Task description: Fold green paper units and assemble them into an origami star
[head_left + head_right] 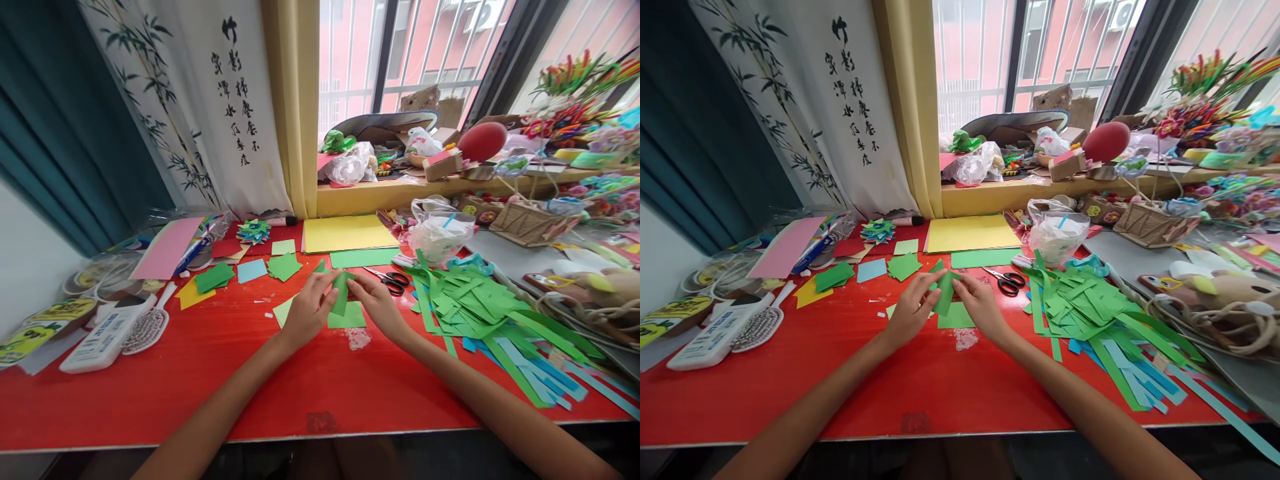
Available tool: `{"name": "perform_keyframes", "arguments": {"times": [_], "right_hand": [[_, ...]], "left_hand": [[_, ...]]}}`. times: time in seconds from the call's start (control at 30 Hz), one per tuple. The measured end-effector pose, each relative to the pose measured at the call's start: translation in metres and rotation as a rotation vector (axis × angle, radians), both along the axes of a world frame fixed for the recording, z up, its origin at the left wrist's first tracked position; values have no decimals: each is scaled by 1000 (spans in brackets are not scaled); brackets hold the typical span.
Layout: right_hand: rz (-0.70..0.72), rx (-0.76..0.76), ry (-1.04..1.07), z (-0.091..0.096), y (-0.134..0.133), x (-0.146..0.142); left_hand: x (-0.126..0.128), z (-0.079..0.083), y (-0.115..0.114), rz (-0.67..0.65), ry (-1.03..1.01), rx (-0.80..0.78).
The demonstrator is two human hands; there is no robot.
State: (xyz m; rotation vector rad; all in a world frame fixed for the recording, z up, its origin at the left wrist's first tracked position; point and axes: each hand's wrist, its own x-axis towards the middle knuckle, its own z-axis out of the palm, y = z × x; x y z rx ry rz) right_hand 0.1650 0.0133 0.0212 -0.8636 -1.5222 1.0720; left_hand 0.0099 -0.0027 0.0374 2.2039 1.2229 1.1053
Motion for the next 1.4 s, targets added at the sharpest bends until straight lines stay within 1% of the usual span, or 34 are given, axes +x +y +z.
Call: {"name": "perform_keyframes", "arguments": {"times": [0.1,0.23,0.47,0.77,0.93,1.2,1.4], "right_hand": [[6,46,-80,6,-4,1],[-1,84,-201,9,-8,0],[9,45,-152,9,-7,-2],[-28,80,-226,9,-7,0],[-38,87,-264,9,-7,0],[-27,88,-239,8,-7,1],[-30,82,-259,7,-7,0]], "left_hand": [[0,3,2,34,-167,-66],[0,1,5,64,-277,-147],[0,-1,6,18,-388,-266],[2,0,5,24,-438,-324],[2,2,4,37,-432,-334],[3,0,5,36,-438,-338],[2,-1,5,33,-451,-356]]}}
